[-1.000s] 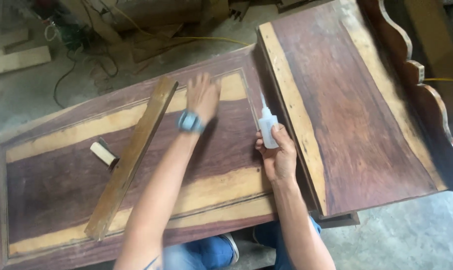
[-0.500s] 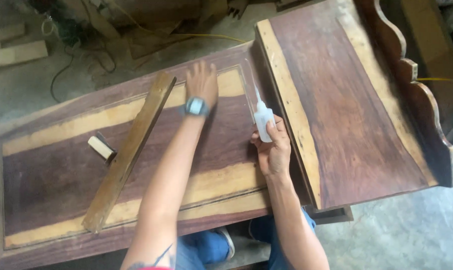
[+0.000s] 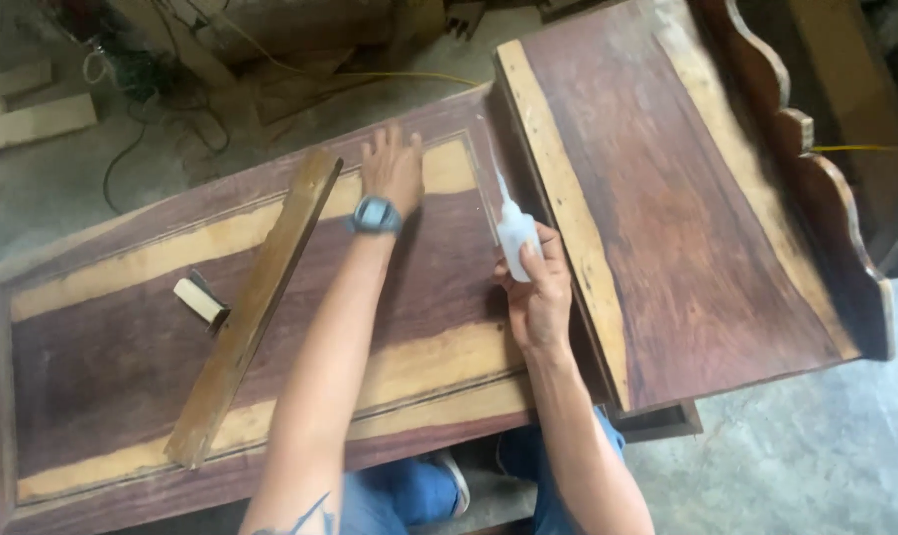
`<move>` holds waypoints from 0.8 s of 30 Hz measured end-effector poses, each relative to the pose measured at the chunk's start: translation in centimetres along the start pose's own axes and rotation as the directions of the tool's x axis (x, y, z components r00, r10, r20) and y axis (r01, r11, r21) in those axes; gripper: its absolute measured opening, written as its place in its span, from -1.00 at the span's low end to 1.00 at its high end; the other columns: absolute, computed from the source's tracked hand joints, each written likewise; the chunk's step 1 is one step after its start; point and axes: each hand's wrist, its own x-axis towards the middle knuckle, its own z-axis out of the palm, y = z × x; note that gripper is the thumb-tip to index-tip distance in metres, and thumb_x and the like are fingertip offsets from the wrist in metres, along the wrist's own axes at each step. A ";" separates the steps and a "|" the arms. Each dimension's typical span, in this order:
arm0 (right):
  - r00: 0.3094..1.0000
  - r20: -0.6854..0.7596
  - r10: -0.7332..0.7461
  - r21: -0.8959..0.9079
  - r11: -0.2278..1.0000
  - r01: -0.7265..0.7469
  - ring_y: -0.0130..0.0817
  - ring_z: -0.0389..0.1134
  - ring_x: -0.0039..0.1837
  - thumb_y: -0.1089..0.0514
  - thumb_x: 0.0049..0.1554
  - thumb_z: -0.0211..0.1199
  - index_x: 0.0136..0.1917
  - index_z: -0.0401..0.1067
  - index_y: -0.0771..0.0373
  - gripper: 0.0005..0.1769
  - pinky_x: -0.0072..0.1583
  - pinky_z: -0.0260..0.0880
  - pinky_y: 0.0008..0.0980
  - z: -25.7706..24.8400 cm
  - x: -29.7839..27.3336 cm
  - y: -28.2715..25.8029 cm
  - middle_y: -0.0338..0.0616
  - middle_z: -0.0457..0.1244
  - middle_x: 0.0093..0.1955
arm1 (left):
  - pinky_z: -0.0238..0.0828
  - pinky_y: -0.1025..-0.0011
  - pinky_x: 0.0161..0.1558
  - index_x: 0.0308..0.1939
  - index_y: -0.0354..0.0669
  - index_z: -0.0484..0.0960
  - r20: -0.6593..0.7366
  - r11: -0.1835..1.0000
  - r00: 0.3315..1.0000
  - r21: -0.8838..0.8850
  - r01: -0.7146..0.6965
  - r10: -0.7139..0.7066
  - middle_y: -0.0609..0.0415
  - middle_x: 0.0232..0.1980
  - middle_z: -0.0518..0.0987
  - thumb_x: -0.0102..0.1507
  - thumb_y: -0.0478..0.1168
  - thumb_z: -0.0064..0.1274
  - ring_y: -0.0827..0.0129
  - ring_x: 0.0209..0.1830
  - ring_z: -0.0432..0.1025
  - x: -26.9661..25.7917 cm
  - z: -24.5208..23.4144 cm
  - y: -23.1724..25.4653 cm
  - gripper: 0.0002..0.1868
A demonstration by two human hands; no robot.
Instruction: The person is performing maintenance on a wooden furniture piece by sanding the surface with sandpaper and applying glue to the joints.
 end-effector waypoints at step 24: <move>0.911 -0.017 -0.411 -0.245 0.885 0.395 -0.39 0.41 -0.36 0.12 0.23 0.15 0.27 0.28 0.08 -0.67 -0.29 0.36 -0.60 2.8 -5.3 -10.5 -0.01 0.32 -0.34 | 0.19 0.10 0.00 -0.02 -0.23 0.60 -0.088 1.000 0.996 -0.010 0.024 -0.025 -0.08 0.04 0.43 0.38 -0.31 -0.16 0.10 0.07 0.28 0.2 2.4 0.5 -0.79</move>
